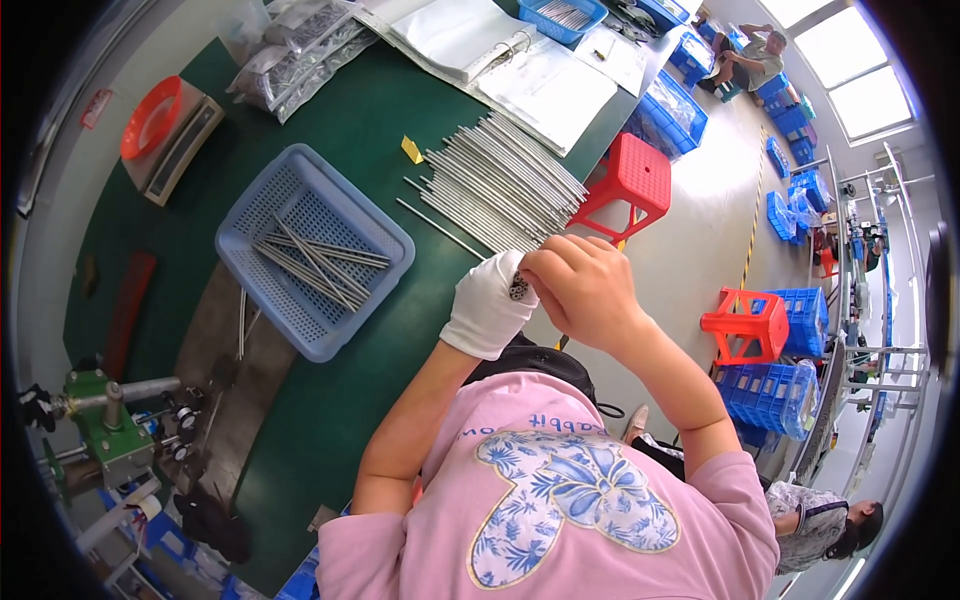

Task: Manually inserting thin metal rods into a cylindrical holder as part of an assembly process.

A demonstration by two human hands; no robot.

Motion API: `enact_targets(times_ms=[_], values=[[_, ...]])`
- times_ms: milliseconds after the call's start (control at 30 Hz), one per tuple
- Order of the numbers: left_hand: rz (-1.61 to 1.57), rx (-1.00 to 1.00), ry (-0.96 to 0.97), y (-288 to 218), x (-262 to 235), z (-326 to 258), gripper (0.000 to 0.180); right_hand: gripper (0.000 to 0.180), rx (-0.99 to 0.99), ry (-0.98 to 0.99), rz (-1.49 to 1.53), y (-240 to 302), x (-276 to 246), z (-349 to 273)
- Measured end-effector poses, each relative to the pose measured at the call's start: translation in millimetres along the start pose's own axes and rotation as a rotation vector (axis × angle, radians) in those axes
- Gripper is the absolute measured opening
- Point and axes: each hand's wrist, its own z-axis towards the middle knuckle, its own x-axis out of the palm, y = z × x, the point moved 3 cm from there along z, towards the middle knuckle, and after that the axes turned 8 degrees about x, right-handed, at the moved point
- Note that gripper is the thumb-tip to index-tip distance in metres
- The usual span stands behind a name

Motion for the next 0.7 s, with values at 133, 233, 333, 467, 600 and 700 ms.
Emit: enact_targets(times_ms=[133,233,333,467,600,700], values=[[0.022,-0.009,0.008,-2.2,-1.5,1.6,0.015,0.009,-0.001,-0.087,0.028,3.1,-9.0,1.3],[0.009,-0.002,0.003,-1.5,-1.4,0.9,0.015,0.009,-0.005,-0.052,0.044,2.2,-4.6,0.4],[0.027,0.001,0.006,-2.3,-2.1,0.8,0.015,0.009,0.000,-0.043,0.030,1.8,-4.3,-1.3],[0.003,0.006,0.026,-3.2,-1.9,1.7,0.014,0.010,-0.029,-0.038,0.020,2.2,-5.2,-4.2],[-0.003,0.022,0.019,-4.1,-2.3,2.0,0.014,0.011,-0.021,-0.024,-0.004,3.7,-6.4,-4.0],[0.026,0.024,0.007,-3.8,-1.7,1.7,0.013,0.010,-0.008,-0.040,-0.001,3.5,-6.7,-2.3]])
